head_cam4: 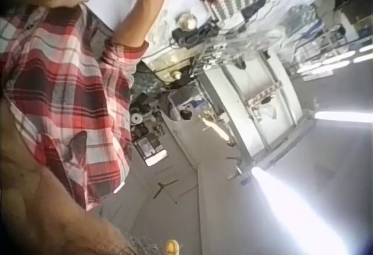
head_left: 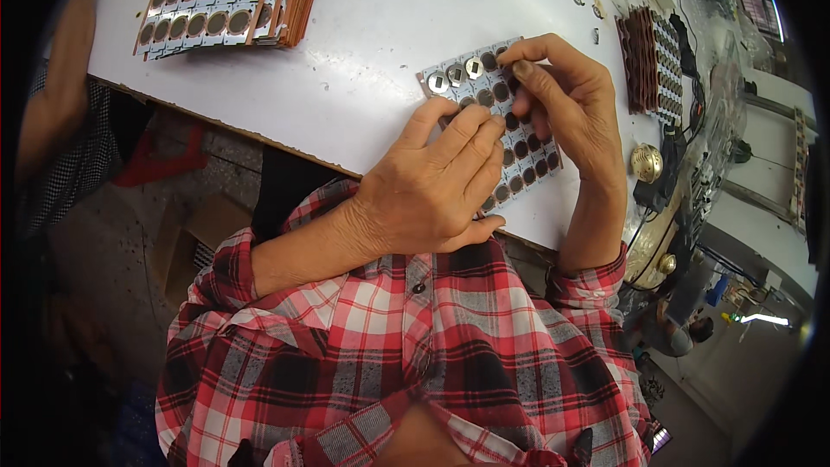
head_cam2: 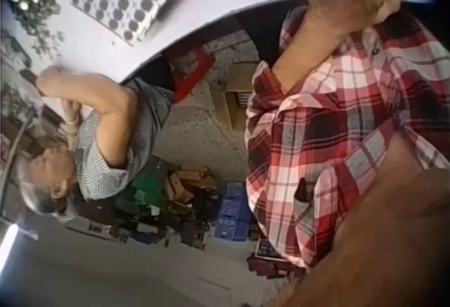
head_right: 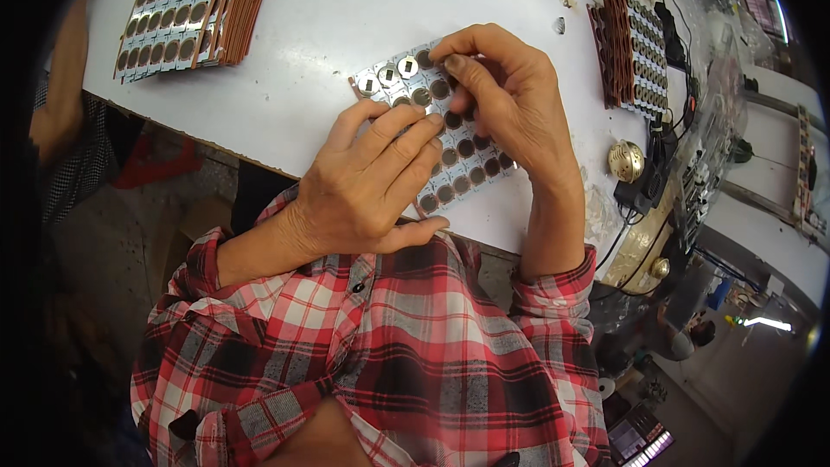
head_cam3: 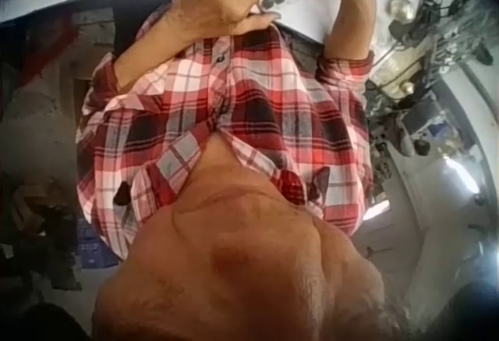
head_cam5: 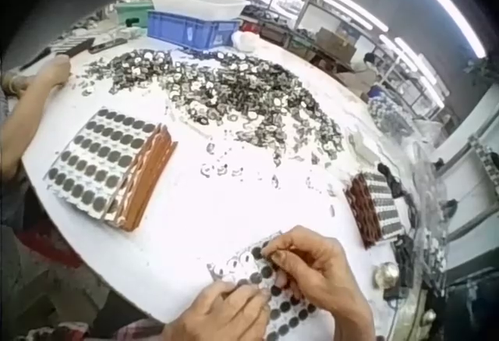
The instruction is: Picking up small metal components and placing them into designated slots in an assembly tray.
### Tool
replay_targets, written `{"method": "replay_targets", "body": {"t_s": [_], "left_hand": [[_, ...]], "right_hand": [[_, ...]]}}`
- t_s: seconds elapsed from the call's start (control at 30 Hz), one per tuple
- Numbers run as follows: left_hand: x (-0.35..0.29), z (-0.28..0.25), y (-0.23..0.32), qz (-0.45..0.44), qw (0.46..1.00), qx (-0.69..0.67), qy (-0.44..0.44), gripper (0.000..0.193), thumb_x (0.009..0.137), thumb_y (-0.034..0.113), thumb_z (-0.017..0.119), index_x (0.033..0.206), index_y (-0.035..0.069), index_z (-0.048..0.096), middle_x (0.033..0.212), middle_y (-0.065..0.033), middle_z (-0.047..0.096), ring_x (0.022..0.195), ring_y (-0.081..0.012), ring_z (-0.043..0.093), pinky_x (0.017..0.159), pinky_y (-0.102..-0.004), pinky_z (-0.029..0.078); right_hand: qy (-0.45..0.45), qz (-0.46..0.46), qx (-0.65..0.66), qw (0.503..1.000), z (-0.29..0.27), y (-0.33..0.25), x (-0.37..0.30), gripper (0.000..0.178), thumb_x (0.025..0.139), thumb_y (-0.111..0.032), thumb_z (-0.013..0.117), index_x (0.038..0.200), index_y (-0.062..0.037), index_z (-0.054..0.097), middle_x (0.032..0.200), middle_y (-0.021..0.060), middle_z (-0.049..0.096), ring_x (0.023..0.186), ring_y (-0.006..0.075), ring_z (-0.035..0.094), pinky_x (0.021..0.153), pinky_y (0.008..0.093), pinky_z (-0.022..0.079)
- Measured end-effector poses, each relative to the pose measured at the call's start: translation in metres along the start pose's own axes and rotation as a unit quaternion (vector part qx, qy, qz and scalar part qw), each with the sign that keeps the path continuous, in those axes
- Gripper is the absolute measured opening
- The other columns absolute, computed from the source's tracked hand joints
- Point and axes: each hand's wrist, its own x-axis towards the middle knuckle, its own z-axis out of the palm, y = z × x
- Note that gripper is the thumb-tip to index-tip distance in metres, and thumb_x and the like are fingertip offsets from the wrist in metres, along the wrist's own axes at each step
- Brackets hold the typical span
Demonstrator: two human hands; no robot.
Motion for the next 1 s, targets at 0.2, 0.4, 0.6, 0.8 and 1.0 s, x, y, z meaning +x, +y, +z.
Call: {"method": "replay_targets", "body": {"t_s": [0.2, 0.4, 0.6, 0.8, 1.0], "left_hand": [[-0.003, -0.001, 0.000, 0.003, 1.000, -0.001, 0.004, 0.069, 0.066, 0.046, 0.082, 0.107, -0.008, 0.070, 0.121, -0.0219, 0.067, 0.123, -0.0348, 0.057, 0.109, -0.0530, 0.041], [-0.004, -0.003, -0.002, 0.016, 1.000, 0.000, 0.010, 0.066, 0.074, 0.047, 0.078, 0.108, -0.008, 0.068, 0.122, -0.0224, 0.067, 0.118, -0.0360, 0.060, 0.100, -0.0535, 0.047], [-0.006, -0.006, -0.003, 0.012, 1.000, -0.008, 0.008, 0.066, 0.071, 0.045, 0.078, 0.108, -0.008, 0.069, 0.121, -0.0231, 0.066, 0.118, -0.0364, 0.060, 0.100, -0.0536, 0.047], [-0.003, -0.005, -0.001, 0.007, 1.000, -0.013, 0.004, 0.066, 0.068, 0.044, 0.080, 0.108, -0.008, 0.069, 0.120, -0.0238, 0.067, 0.118, -0.0372, 0.060, 0.100, -0.0542, 0.047], [-0.003, -0.006, -0.002, 0.003, 1.000, -0.014, -0.001, 0.065, 0.068, 0.043, 0.080, 0.107, -0.008, 0.069, 0.119, -0.0240, 0.067, 0.118, -0.0374, 0.061, 0.101, -0.0544, 0.047]], "right_hand": [[-0.020, -0.078, -0.107, 0.991, 0.004, 0.000, 0.010, 0.012, 0.100, -0.003, 0.063, 0.107, -0.0028, 0.072, 0.080, -0.0028, 0.065, 0.064, 0.0025, 0.052, 0.057, 0.0179, 0.043], [-0.115, -0.167, -0.267, 0.942, -0.007, -0.021, 0.028, 0.007, 0.095, 0.002, 0.064, 0.100, -0.0003, 0.067, 0.085, 0.0005, 0.065, 0.066, 0.0074, 0.054, 0.060, 0.0238, 0.046], [-0.136, -0.220, -0.334, 0.907, 0.003, -0.024, 0.033, 0.013, 0.089, 0.007, 0.066, 0.102, 0.0024, 0.066, 0.089, 0.0062, 0.066, 0.072, 0.0121, 0.062, 0.065, 0.0272, 0.051], [0.065, -0.111, -0.159, 0.979, 0.023, 0.001, 0.005, 0.018, 0.091, 0.006, 0.071, 0.109, 0.0018, 0.069, 0.103, 0.0044, 0.071, 0.082, 0.0075, 0.065, 0.074, 0.0220, 0.055], [0.098, -0.103, -0.061, 0.988, 0.029, 0.015, 0.003, 0.026, 0.091, 0.007, 0.072, 0.116, 0.0029, 0.066, 0.103, 0.0051, 0.070, 0.085, 0.0052, 0.063, 0.076, 0.0199, 0.053]]}}
